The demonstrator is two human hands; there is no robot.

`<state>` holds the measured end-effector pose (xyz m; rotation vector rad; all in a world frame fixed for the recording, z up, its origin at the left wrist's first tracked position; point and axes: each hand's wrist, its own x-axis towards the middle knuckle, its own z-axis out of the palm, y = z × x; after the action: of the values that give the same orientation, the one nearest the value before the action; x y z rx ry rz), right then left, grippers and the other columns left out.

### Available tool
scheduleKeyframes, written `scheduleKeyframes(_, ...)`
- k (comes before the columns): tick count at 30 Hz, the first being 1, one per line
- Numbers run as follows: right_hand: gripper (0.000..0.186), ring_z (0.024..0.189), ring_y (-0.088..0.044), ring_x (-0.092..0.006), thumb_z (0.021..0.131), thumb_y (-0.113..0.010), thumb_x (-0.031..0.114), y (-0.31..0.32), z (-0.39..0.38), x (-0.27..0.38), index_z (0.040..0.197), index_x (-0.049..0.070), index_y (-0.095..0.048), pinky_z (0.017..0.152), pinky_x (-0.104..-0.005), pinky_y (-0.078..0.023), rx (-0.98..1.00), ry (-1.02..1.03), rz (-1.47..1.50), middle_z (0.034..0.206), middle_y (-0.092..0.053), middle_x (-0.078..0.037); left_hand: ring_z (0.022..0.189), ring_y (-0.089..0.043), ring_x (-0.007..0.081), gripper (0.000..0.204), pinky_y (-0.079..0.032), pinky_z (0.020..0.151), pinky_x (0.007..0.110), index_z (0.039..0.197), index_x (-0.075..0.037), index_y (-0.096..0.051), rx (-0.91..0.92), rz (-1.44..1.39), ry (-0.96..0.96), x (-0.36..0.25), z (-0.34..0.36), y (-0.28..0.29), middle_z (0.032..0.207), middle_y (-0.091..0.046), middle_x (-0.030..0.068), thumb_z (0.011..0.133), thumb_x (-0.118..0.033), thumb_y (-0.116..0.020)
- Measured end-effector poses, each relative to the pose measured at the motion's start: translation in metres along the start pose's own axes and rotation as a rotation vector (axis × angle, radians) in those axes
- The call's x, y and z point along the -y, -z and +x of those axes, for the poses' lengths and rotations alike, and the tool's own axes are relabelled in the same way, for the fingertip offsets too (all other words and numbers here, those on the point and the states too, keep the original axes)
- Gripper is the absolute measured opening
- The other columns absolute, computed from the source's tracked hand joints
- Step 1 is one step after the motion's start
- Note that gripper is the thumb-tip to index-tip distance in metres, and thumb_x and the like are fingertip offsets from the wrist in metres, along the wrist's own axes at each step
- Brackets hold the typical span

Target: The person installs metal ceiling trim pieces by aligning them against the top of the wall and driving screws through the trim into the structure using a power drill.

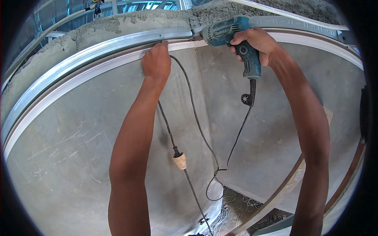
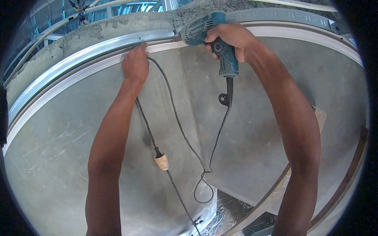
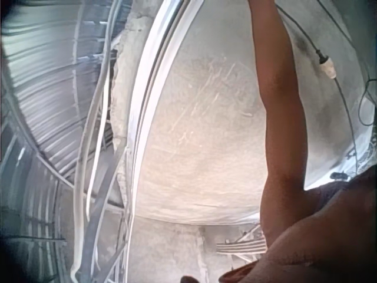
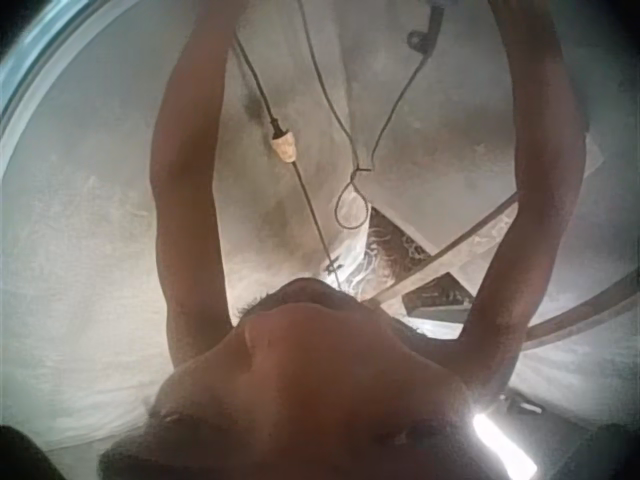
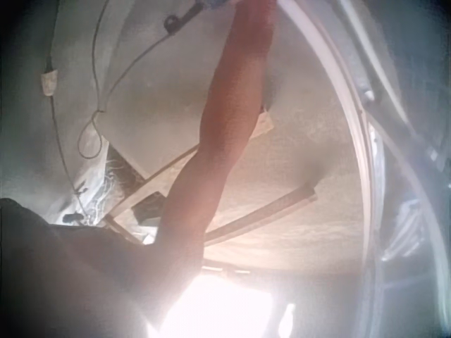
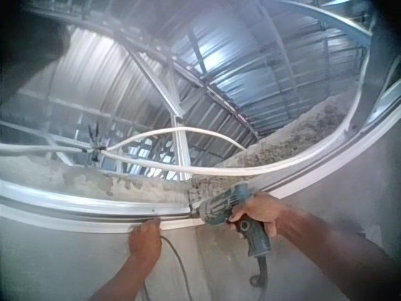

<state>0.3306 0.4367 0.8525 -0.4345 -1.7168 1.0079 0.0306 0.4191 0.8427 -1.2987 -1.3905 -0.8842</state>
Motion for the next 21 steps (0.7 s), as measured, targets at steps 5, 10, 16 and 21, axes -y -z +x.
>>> scheduleKeyframes(5,0.013,0.069,-0.061,-0.0188,0.082,-0.066,0.006,0.001,-0.001,-0.001,0.092,-0.001,-0.066,0.061,-0.0352,-0.056,-0.011,0.007,-0.002,0.080,-0.065,-0.010,0.098,-0.069,0.0378,0.028,-0.055,0.082,0.051,0.117,-0.007,-0.068,0.004,-0.006,0.005,-0.004,0.000,0.002,0.105,-0.072,0.0171,0.089,-0.007,-0.063)
scheduleKeyframes(10,0.013,0.069,-0.061,-0.0195,0.081,-0.067,0.006,-0.002,0.000,-0.001,0.092,-0.002,-0.066,0.061,-0.0365,-0.056,-0.023,-0.006,-0.049,0.081,-0.065,-0.011,0.097,-0.070,0.0378,0.026,-0.056,0.082,0.051,0.115,-0.006,-0.067,0.004,-0.009,-0.002,-0.002,-0.001,0.000,0.105,-0.072,0.0170,0.090,-0.008,-0.062)
scheduleKeyframes(16,0.006,0.066,-0.060,-0.0140,0.086,-0.065,0.007,-0.005,0.000,0.003,0.089,0.001,-0.066,0.055,-0.0300,-0.054,-0.041,-0.003,-0.095,0.077,-0.065,-0.008,0.096,-0.070,0.0379,0.025,-0.056,0.080,0.051,0.115,-0.006,-0.066,-0.004,-0.019,-0.016,0.000,-0.002,-0.001,0.103,-0.072,0.0182,0.091,-0.008,-0.062)
scheduleKeyframes(21,0.021,0.075,-0.068,-0.0173,0.089,-0.069,0.013,-0.014,-0.002,0.006,0.103,0.000,-0.061,0.062,-0.0334,-0.060,-0.016,-0.063,-0.075,0.087,-0.066,-0.011,0.096,-0.070,0.0384,0.026,-0.056,0.080,0.052,0.116,-0.005,-0.066,-0.015,-0.029,-0.026,0.003,-0.002,-0.003,0.102,-0.072,0.0186,0.092,-0.007,-0.061)
